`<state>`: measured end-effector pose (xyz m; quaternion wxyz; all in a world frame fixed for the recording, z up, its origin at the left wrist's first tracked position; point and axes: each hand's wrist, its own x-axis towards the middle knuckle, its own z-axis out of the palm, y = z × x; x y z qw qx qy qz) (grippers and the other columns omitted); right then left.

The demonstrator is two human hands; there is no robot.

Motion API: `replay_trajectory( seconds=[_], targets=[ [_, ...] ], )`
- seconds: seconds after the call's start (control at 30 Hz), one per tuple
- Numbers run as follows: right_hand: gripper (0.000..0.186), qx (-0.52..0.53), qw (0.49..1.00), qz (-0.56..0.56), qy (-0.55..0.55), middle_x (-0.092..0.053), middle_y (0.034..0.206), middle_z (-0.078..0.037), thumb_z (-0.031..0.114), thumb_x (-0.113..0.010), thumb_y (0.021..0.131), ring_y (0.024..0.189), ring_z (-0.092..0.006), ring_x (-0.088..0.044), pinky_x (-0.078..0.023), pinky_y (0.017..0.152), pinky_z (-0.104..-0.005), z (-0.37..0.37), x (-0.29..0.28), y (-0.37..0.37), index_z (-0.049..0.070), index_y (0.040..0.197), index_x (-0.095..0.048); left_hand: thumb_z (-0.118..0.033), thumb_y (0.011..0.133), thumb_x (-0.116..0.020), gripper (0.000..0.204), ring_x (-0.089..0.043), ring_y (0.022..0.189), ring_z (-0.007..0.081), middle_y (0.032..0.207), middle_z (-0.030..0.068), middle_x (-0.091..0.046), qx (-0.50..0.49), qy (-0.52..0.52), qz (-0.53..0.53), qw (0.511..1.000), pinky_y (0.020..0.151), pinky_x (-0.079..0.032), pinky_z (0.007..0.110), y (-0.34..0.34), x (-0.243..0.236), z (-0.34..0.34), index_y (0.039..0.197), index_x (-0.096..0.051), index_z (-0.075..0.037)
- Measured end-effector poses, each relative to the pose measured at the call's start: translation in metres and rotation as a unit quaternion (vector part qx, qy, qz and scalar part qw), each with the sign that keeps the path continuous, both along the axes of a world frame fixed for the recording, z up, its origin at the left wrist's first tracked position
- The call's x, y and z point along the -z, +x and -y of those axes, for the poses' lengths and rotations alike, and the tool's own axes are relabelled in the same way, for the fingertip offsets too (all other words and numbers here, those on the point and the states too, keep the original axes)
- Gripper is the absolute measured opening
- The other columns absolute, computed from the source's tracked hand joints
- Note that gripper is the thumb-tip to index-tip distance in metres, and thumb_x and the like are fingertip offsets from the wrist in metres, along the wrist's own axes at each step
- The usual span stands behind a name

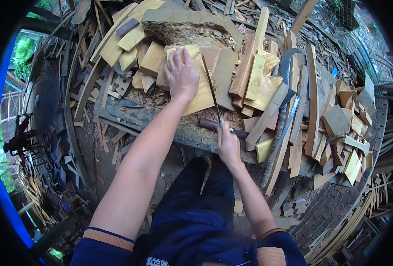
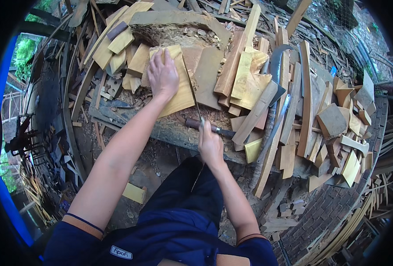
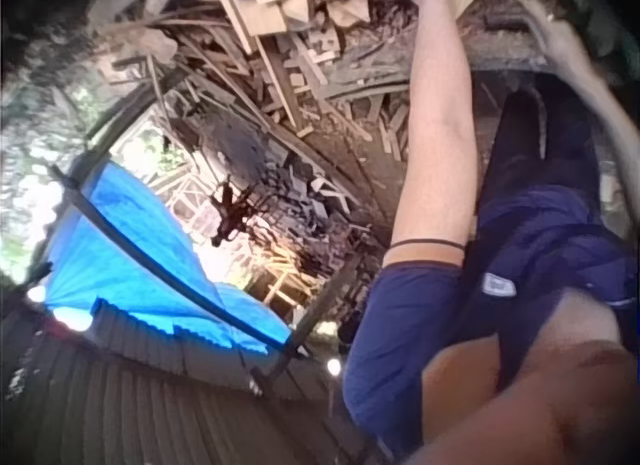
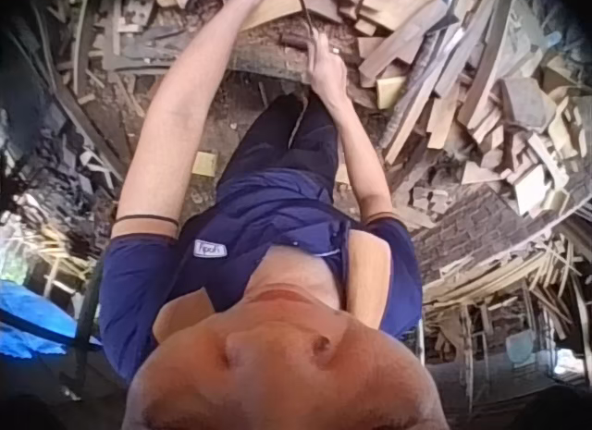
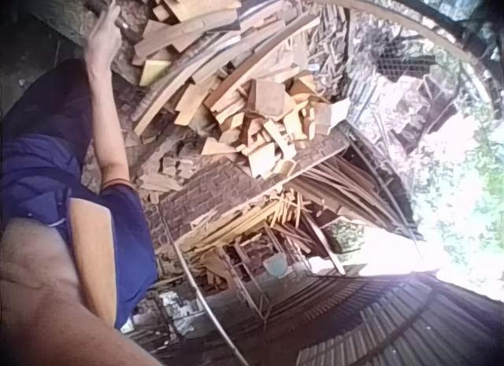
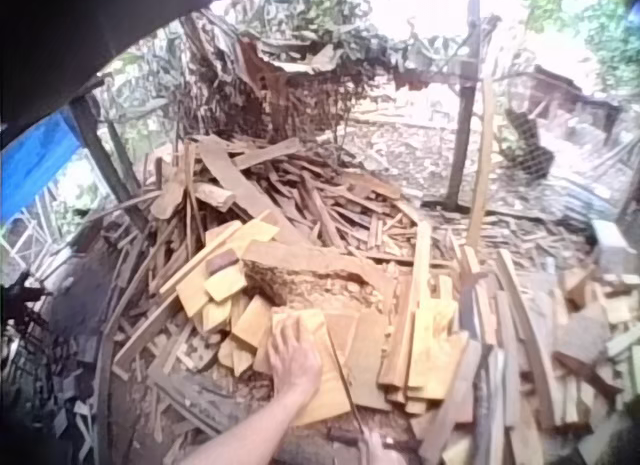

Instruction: Sorting and carving small pieces of wood in a workshop.

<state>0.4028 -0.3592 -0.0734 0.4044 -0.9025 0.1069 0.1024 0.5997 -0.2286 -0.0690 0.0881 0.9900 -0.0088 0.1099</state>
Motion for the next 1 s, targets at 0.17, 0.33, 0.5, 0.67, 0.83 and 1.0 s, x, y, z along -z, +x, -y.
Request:
replay_trajectory(
  seconds=[0.17,0.33,0.5,0.67,0.83,1.0],
  targets=[
    [0.018,-0.002,0.984,0.177,-0.023,-0.060,0.063,-0.025,0.019,-0.048,0.101,0.061,-0.0441,-0.063,-0.048,0.051,-0.0542,-0.004,0.004,0.024,0.003,0.109,-0.048,-0.025,0.099,-0.044,0.049,-0.030,0.141,0.0263,0.148,0.0100,-0.039,-0.001,0.001,0.010,1.000,0.114,-0.026,0.046,0.000,-0.001,0.001,0.145,-0.043,-0.008],
    [0.028,0.014,1.000,0.020,-0.003,-0.061,0.072,-0.029,0.018,-0.049,0.100,0.065,-0.0484,-0.061,-0.046,0.056,-0.0553,-0.007,-0.002,0.000,0.001,0.122,-0.049,-0.026,0.099,-0.045,0.049,-0.031,0.141,0.0268,0.147,0.0105,-0.040,-0.001,-0.007,0.014,1.000,0.114,-0.026,0.046,0.000,0.000,0.001,0.144,-0.043,-0.006],
    [0.028,0.012,0.996,0.090,-0.015,-0.060,0.070,-0.029,0.017,-0.048,0.101,0.064,-0.0470,-0.061,-0.044,0.055,-0.0553,-0.007,0.007,0.028,-0.002,0.121,-0.048,-0.025,0.099,-0.044,0.048,-0.032,0.139,0.0276,0.147,0.0117,-0.040,0.005,-0.005,0.014,1.000,0.114,-0.027,0.046,0.000,0.000,-0.001,0.144,-0.043,-0.007],
    [0.035,0.022,0.999,0.017,-0.022,-0.060,0.072,-0.031,0.017,-0.049,0.101,0.066,-0.0466,-0.062,-0.045,0.056,-0.0549,-0.011,-0.010,0.009,-0.001,0.131,-0.045,-0.023,0.097,-0.045,0.052,-0.028,0.143,0.0255,0.150,0.0105,-0.036,-0.003,-0.014,-0.016,1.000,0.116,-0.024,0.046,-0.001,-0.007,0.002,0.147,-0.039,-0.007],
    [0.022,0.020,0.999,0.024,-0.026,-0.059,0.065,-0.029,0.018,-0.047,0.102,0.063,-0.0459,-0.063,-0.045,0.052,-0.0552,-0.009,-0.008,-0.002,0.002,0.117,-0.047,-0.022,0.098,-0.043,0.052,-0.028,0.143,0.0270,0.151,0.0119,-0.036,-0.009,-0.002,-0.038,0.999,0.116,-0.025,0.048,-0.003,-0.007,0.002,0.148,-0.037,-0.007],
    [0.030,0.011,0.996,0.077,-0.031,-0.060,0.070,-0.029,0.015,-0.046,0.101,0.064,-0.0452,-0.062,-0.044,0.055,-0.0512,-0.009,0.017,0.030,0.001,0.127,-0.049,-0.021,0.100,-0.036,0.051,-0.026,0.146,0.0283,0.154,0.0143,-0.034,-0.015,-0.012,-0.056,0.998,0.116,-0.023,0.053,-0.001,-0.001,0.004,0.149,-0.036,-0.005]
  ],
)
